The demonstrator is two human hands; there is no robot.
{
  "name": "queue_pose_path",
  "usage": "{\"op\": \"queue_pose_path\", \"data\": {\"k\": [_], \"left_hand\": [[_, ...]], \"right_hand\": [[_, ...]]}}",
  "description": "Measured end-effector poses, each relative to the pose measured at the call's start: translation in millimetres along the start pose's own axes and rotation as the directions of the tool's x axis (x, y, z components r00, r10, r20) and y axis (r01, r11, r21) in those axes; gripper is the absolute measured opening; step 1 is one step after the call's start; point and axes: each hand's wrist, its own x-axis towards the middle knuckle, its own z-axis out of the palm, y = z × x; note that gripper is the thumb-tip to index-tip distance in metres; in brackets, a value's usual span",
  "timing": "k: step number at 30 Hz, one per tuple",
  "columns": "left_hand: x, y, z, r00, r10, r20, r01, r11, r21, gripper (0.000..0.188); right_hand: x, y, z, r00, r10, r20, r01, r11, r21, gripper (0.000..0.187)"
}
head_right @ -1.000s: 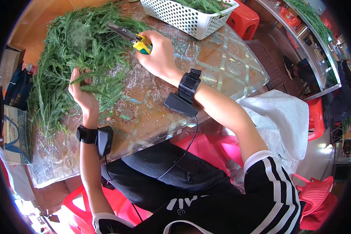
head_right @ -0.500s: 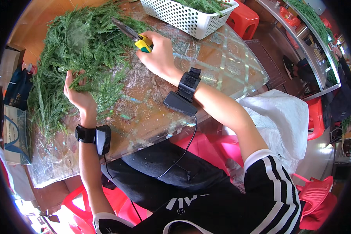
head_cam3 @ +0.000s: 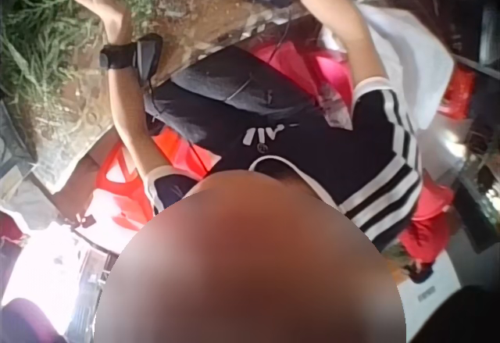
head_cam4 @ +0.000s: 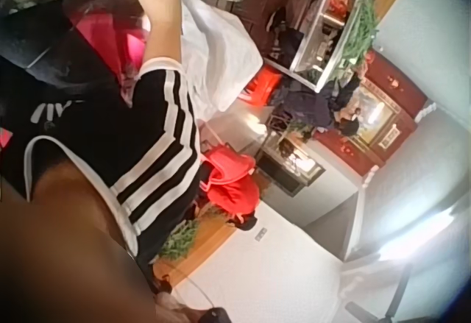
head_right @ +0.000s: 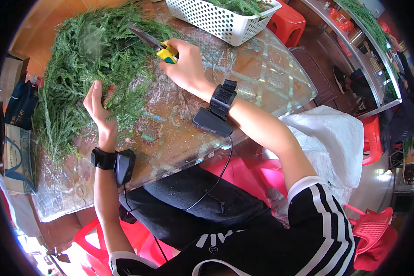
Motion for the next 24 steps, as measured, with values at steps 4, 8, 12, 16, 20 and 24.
{"op": "queue_pose_path", "data": {"k": [4,8,12,16,20,24], "left_hand": [[-1,0,0,1.000,0.001,0.029,-0.001,1.000,0.007,0.038],[-1,-3,1,0.999,-0.014,0.038,0.014,1.000,-0.003,0.038],[-2,-2,4,0.997,-0.035,0.062,0.037,0.999,-0.036,0.038],[-7,-1,11,0.980,-0.172,0.099,0.170,0.985,0.028,0.035],[-14,-9,11,0.949,-0.230,0.217,0.226,0.973,0.043,0.030],[-19,-11,15,0.954,-0.218,0.206,0.195,0.972,0.130,0.029]], "right_hand": [[1,3,2,1.000,0.003,0.017,-0.004,0.999,0.032,0.028],[-1,-5,-2,0.996,0.033,0.081,-0.038,0.997,0.060,0.025],[-4,-15,-5,0.979,0.126,0.162,-0.128,0.992,0.001,0.025],[-7,-13,-3,0.989,0.038,0.141,-0.041,0.999,0.020,0.025],[-9,-14,3,0.970,0.085,0.227,-0.087,0.996,-0.005,0.024],[-12,-12,7,0.983,0.039,0.181,-0.046,0.998,0.037,0.023]]}}
